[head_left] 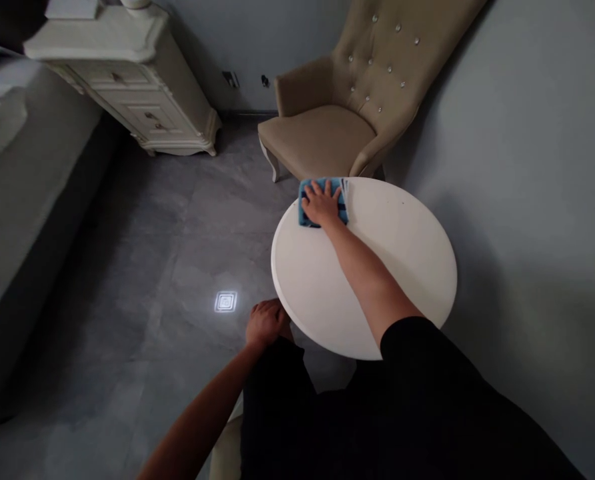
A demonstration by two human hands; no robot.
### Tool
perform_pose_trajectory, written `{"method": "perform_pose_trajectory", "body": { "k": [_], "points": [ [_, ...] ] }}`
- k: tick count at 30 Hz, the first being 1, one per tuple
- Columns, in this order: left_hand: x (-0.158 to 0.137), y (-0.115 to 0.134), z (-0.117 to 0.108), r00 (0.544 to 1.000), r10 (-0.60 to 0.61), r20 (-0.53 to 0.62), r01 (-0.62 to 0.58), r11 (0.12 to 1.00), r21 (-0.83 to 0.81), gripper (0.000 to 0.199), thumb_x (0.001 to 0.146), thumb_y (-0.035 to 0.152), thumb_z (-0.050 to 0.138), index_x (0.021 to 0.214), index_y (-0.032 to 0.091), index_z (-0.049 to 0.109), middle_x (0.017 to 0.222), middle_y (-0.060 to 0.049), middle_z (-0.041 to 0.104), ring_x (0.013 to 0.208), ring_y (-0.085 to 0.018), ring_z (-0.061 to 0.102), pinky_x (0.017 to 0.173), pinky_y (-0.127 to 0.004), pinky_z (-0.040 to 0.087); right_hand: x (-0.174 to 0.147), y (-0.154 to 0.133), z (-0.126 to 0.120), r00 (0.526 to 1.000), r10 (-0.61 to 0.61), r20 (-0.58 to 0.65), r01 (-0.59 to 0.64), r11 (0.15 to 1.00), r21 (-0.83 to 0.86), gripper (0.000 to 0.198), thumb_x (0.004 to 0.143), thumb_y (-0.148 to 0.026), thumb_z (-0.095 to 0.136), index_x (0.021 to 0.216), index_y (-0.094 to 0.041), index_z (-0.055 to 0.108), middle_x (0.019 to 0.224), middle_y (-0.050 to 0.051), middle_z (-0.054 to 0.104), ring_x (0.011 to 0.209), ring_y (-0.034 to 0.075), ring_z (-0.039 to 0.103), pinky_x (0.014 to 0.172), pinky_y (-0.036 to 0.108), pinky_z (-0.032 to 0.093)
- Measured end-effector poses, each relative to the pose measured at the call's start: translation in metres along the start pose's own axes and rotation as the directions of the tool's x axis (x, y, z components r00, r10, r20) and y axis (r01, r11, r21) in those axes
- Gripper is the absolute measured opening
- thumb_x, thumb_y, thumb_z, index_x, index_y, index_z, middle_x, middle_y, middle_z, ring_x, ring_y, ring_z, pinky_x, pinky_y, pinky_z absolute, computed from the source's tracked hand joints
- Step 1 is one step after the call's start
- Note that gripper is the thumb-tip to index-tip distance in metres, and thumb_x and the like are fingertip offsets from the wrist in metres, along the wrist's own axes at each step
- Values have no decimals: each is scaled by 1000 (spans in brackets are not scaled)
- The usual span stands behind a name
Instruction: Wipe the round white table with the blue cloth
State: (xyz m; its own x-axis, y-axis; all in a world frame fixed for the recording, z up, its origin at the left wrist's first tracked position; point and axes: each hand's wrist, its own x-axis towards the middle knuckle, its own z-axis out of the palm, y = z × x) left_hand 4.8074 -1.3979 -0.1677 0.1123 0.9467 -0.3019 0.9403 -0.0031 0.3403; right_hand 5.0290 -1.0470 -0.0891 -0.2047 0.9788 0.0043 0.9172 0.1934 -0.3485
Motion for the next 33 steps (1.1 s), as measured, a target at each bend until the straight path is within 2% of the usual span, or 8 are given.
{"method": "perform_pose_trajectory", "body": {
  "k": [4,7,11,15,20,24,29,33],
  "points": [
    [1,-1,3,1000,8,6,-8,1000,14,38,111,35,51,114,24,87,130,-12,83,131,-33,70,122,-48,46,9,98,-33,983,182,-39,-185,977,-102,70,118,-47,27,181,-18,38,191,15,26,173,53,10,128,94,3],
    [3,0,2,1000,14,6,-14,1000,25,39,111,36,50,110,23,87,125,-13,84,128,-34,71,119,-48,48,-14,167,-60,947,313,-68,-320,931,-176,72,119,-51,22,183,-19,34,191,18,21,174,52,12,129,93,8],
    [1,5,-1,1000,15,11,-15,999,37,41,111,37,50,106,22,87,119,-14,84,123,-34,72,116,-48,50,-85,226,-87,883,452,-126,-469,860,-202,72,119,-52,24,183,-21,36,191,16,23,173,52,17,130,90,16],
    [-9,9,1,999,34,-7,-33,998,60,47,110,38,46,104,20,89,117,-16,84,123,-36,73,115,-51,50,-181,241,-100,813,556,-174,-582,787,-205,72,118,-51,26,182,-21,37,191,16,25,172,52,21,130,89,20],
    [-21,7,11,999,25,-37,-22,996,90,47,109,37,47,105,17,90,118,-19,83,122,-38,72,111,-53,51,-296,219,-97,758,625,-186,-652,729,-206,73,118,-54,25,183,-22,37,191,17,25,172,52,21,129,88,24],
    [-29,3,14,999,15,-49,-10,995,99,47,109,36,48,106,14,89,120,-20,83,124,-37,71,112,-51,50,-372,175,-76,746,634,-206,-666,709,-231,74,118,-54,23,183,-20,37,190,19,25,172,53,21,128,88,27],
    [-35,3,15,998,20,-55,-16,997,78,44,108,35,50,108,13,89,123,-21,82,127,-37,69,114,-51,47,-437,82,-34,825,547,-142,-561,765,-315,73,118,-51,27,182,-19,41,192,14,25,174,54,17,132,87,22],
    [-38,4,17,997,40,-62,-35,996,76,44,108,34,50,107,14,89,122,-21,82,127,-37,69,114,-52,47,-452,1,-5,922,384,-42,-378,874,-306,72,117,-51,34,181,-20,44,192,10,23,175,56,11,134,87,14]
  ]
}}
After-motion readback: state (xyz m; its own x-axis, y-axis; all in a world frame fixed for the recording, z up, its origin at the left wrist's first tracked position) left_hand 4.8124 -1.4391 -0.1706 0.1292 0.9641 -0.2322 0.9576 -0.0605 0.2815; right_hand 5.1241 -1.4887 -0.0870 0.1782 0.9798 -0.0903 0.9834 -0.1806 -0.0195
